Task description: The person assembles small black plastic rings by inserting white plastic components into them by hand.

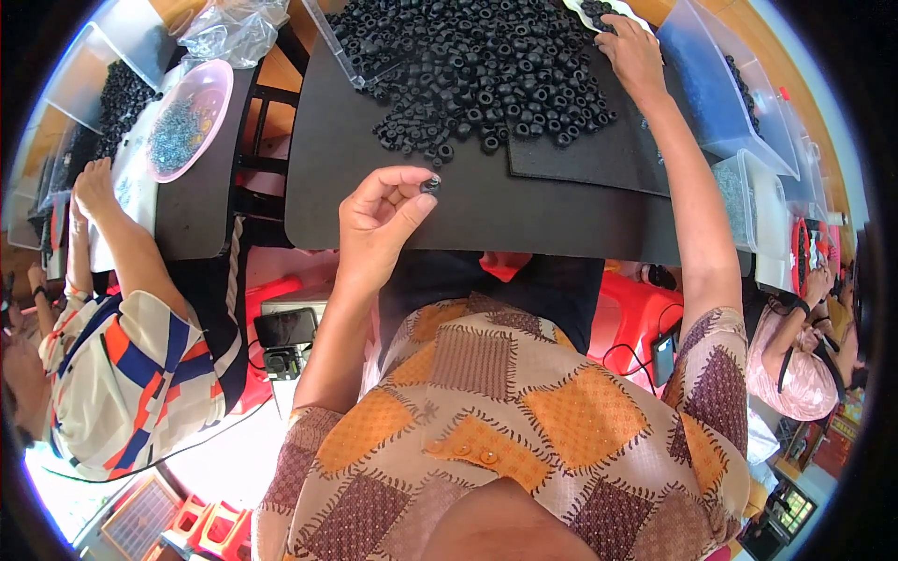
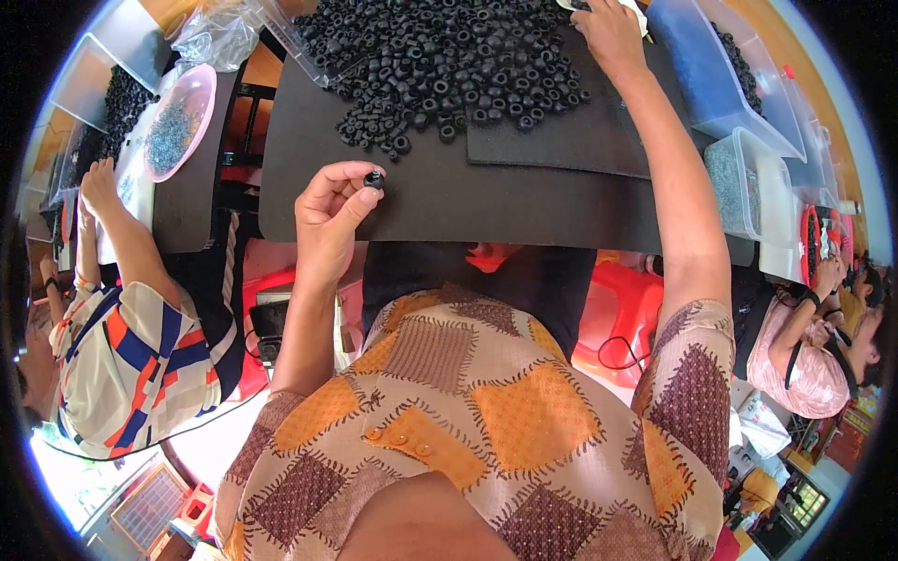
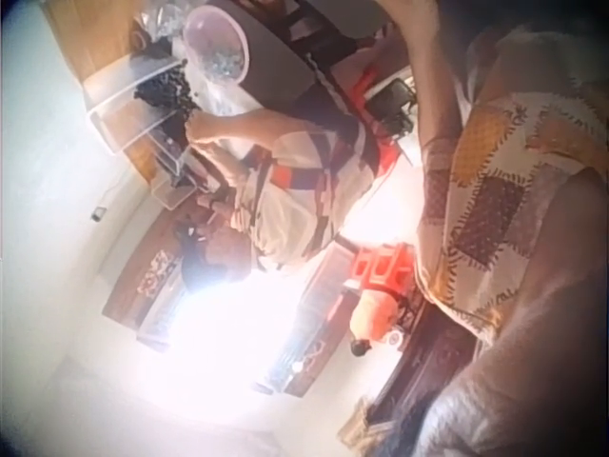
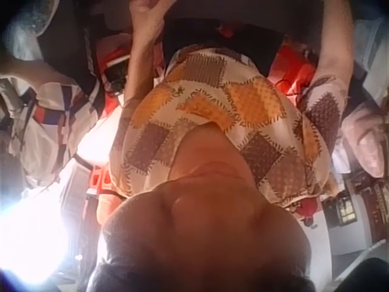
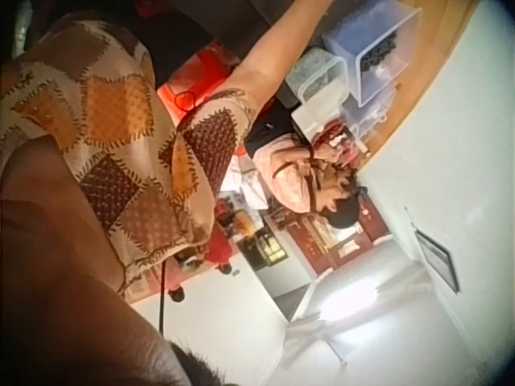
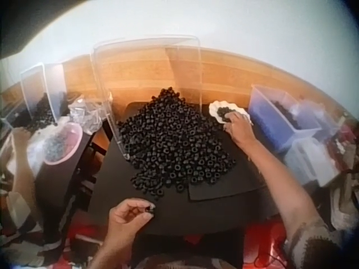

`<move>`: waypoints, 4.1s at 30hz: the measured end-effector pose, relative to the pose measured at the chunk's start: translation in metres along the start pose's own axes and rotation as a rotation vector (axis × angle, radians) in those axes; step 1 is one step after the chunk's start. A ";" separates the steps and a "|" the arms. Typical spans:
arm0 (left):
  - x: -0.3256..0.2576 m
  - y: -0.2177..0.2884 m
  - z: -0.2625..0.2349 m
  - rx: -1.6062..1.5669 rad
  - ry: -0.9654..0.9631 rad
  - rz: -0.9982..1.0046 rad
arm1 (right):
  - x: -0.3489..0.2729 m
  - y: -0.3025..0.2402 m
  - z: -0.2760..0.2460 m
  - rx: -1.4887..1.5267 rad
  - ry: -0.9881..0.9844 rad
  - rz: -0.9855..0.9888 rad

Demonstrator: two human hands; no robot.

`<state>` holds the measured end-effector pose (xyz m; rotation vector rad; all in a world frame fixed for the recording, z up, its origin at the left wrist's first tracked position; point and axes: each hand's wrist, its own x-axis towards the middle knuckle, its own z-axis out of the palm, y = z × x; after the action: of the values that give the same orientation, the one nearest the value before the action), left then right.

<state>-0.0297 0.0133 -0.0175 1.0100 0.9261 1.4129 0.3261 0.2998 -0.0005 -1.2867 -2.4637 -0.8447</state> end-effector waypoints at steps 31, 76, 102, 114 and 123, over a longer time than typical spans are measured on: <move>0.010 -0.014 0.020 -0.077 -0.103 -0.018 | -0.062 -0.206 -0.178 1.412 0.062 0.243; 0.005 -0.010 0.020 -0.101 -0.049 -0.009 | -0.045 -0.160 -0.128 0.659 0.016 0.001; 0.006 0.000 0.024 -0.123 -0.079 -0.044 | -0.068 -0.184 -0.155 2.367 -0.230 0.481; 0.006 0.001 0.025 -0.006 -0.104 -0.006 | -0.058 -0.198 -0.170 1.756 -0.259 0.253; 0.005 0.003 0.027 0.023 -0.096 0.004 | -0.060 -0.199 -0.168 1.826 -0.260 0.278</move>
<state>-0.0052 0.0182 -0.0059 1.0882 0.8723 1.3472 0.1912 0.0710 0.0316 -0.7810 -1.7802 1.4294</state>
